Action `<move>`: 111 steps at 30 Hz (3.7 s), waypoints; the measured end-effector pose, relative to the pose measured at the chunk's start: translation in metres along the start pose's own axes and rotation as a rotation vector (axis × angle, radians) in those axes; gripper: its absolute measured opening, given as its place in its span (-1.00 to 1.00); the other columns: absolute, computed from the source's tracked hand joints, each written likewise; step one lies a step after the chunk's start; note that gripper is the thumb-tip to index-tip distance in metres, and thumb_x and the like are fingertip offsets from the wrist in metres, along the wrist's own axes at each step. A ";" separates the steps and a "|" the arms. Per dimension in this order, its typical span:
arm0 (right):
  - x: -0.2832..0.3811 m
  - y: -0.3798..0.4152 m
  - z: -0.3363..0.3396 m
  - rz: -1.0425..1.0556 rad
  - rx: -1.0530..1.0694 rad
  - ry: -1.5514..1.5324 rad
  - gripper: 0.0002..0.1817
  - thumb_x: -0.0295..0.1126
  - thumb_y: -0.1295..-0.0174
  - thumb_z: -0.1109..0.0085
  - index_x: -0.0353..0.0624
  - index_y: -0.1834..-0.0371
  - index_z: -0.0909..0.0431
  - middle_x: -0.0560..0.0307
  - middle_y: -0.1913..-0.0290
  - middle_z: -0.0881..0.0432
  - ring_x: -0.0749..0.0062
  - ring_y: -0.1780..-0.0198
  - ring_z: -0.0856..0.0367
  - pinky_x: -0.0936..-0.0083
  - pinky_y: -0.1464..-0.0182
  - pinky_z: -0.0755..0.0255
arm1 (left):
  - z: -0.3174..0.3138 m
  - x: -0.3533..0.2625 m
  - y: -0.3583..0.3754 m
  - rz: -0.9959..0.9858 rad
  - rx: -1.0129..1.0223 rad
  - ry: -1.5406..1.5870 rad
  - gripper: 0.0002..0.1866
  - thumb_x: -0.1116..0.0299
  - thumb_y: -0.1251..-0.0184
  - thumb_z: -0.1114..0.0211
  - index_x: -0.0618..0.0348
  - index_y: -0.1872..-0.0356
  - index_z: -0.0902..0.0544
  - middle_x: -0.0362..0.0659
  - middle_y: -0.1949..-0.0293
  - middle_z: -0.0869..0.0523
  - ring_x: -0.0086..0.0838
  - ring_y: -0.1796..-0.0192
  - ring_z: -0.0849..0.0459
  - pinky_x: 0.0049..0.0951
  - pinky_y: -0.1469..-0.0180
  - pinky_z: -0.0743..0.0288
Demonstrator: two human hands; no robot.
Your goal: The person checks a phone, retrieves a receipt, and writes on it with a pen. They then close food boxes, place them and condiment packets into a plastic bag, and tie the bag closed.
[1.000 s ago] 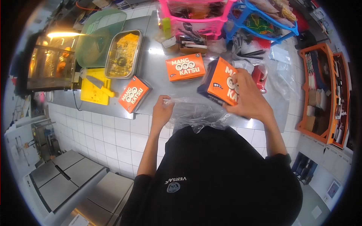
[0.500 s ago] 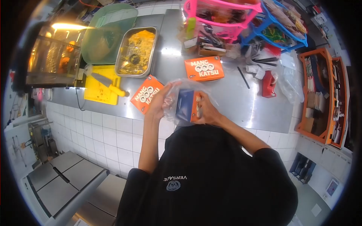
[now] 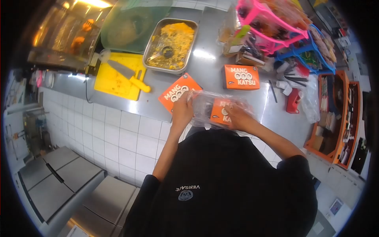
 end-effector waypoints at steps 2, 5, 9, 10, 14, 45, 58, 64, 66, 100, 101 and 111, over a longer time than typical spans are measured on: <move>0.015 0.013 0.023 -0.087 0.036 0.174 -0.49 -0.35 -0.05 -0.41 -0.20 -0.10 -0.54 -0.13 0.00 -0.64 0.04 -0.08 -0.63 0.18 -0.09 -0.54 | -0.002 0.015 0.017 0.094 0.020 -0.064 -0.70 0.22 -0.57 -0.09 0.23 -0.07 -0.59 0.13 0.41 -0.67 0.06 0.26 -0.72 -0.02 0.16 -0.55; 0.089 0.009 0.128 -0.139 0.674 0.274 -0.69 -0.33 -0.14 -0.33 -0.17 0.06 -0.64 -0.04 0.20 -0.72 -0.01 0.05 -0.70 0.15 0.05 -0.59 | -0.002 0.009 0.034 0.234 0.048 -0.071 -0.69 0.25 -0.48 -0.21 0.20 -0.09 -0.51 0.20 0.24 -0.71 0.15 0.09 -0.71 0.01 0.06 -0.54; 0.133 -0.068 0.149 0.322 0.092 0.049 -0.58 -0.26 -0.28 -0.27 -0.09 -0.19 -0.52 -0.08 0.08 -0.73 -0.04 0.11 -0.74 0.08 0.09 -0.60 | -0.014 0.008 0.062 0.283 0.235 0.160 -0.48 0.28 -0.37 -0.35 0.22 -0.21 -0.34 0.28 -0.02 -0.64 0.23 -0.09 -0.63 0.04 -0.05 -0.49; 0.130 -0.120 0.107 0.241 0.181 -0.001 -0.52 -0.32 -0.26 -0.29 -0.03 -0.26 -0.48 -0.13 -0.09 -0.66 0.00 -0.05 -0.69 0.13 -0.10 -0.55 | -0.015 0.005 0.067 0.275 0.221 0.129 -0.49 0.28 -0.37 -0.35 0.22 -0.21 -0.33 0.28 -0.01 -0.64 0.24 -0.09 -0.63 0.04 -0.05 -0.49; 0.118 -0.205 0.026 0.563 -0.183 0.362 -0.33 -0.23 0.05 -0.53 -0.06 -0.18 -0.47 -0.13 -0.22 -0.42 -0.16 -0.31 -0.38 -0.04 -0.33 -0.32 | -0.006 -0.013 0.076 0.357 0.175 0.109 -0.50 0.28 -0.38 -0.36 0.22 -0.19 -0.34 0.25 0.07 -0.67 0.25 -0.01 -0.65 0.00 -0.01 -0.51; -0.017 0.058 0.067 -0.096 -0.078 0.181 -0.19 0.01 0.22 -0.60 -0.17 -0.10 -0.49 -0.21 -0.19 -0.46 -0.08 -0.24 -0.41 0.08 -0.29 -0.27 | -0.074 -0.065 0.039 0.067 0.290 0.159 -0.62 0.18 -0.66 -0.04 0.24 -0.09 -0.69 0.00 0.24 -0.78 -0.38 0.18 -0.71 -0.31 0.06 -0.56; -0.091 0.162 0.043 -0.660 -0.338 -0.830 -0.69 -0.22 -0.36 -0.22 -0.22 0.03 -0.49 -0.17 0.25 -0.63 0.02 0.24 -0.64 0.18 0.13 -0.52 | -0.070 -0.101 0.067 0.268 0.172 -0.256 -0.75 0.27 -0.54 -0.21 0.31 0.18 -0.56 -0.01 0.50 -0.62 -0.26 0.47 -0.60 -0.31 0.33 -0.48; -0.052 0.218 0.136 -0.596 -0.148 -0.786 -0.82 -0.36 -0.38 -0.11 -0.27 0.14 -0.49 -0.06 0.60 -0.59 -0.06 0.50 -0.62 0.23 0.32 -0.48 | -0.040 -0.165 0.055 0.435 0.181 0.070 -0.85 0.40 -0.53 -0.17 0.30 0.18 -0.51 -0.12 0.45 -0.65 -0.58 0.56 -0.57 -0.47 0.50 -0.41; -0.052 0.222 0.159 -0.676 0.025 -0.617 -0.81 -0.37 -0.35 -0.14 -0.27 0.13 -0.48 -0.12 0.43 -0.63 -0.09 0.33 -0.65 0.19 0.20 -0.49 | -0.040 -0.163 0.057 0.427 0.250 0.100 -0.86 0.43 -0.51 -0.22 0.31 0.11 -0.52 -0.10 0.29 -0.70 -0.57 0.46 -0.61 -0.47 0.39 -0.48; -0.123 -0.094 0.077 -0.068 -0.094 0.230 -0.08 -0.27 0.20 -0.64 -0.08 -0.33 -0.37 -0.16 -0.35 -0.36 -0.05 -0.46 -0.30 -0.08 -0.38 -0.32 | -0.090 -0.143 -0.035 -0.020 0.210 -0.350 -0.36 0.11 -0.32 -0.41 0.35 -0.26 -0.45 0.09 -0.06 -0.61 -0.02 -0.07 -0.66 -0.11 -0.05 -0.56; -0.129 -0.094 0.075 -0.058 -0.067 0.220 -0.05 -0.23 0.22 -0.65 -0.08 -0.34 -0.35 -0.16 -0.35 -0.35 -0.07 -0.46 -0.29 -0.11 -0.37 -0.30 | -0.100 -0.137 -0.031 -0.043 0.253 -0.379 -0.41 0.17 -0.30 -0.41 0.35 -0.22 -0.47 0.09 -0.07 -0.59 -0.01 -0.07 -0.65 -0.11 -0.04 -0.56; -0.149 -0.039 0.061 -0.276 -0.033 -0.024 0.01 0.01 0.22 -0.62 -0.12 -0.34 -0.32 -0.24 -0.43 -0.22 -0.15 -0.51 -0.18 -0.16 -0.37 -0.24 | -0.044 -0.149 0.003 0.110 0.411 -0.244 -0.65 0.37 -0.27 -0.38 0.30 0.00 -0.51 0.12 0.12 -0.66 0.08 0.13 -0.70 -0.02 0.13 -0.57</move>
Point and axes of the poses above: each hand's wrist, its own y-axis away from the middle knuckle, its own z-axis out of the back of the hand, x = y × z, the point moved 4 cm from there along -y, towards the middle knuckle
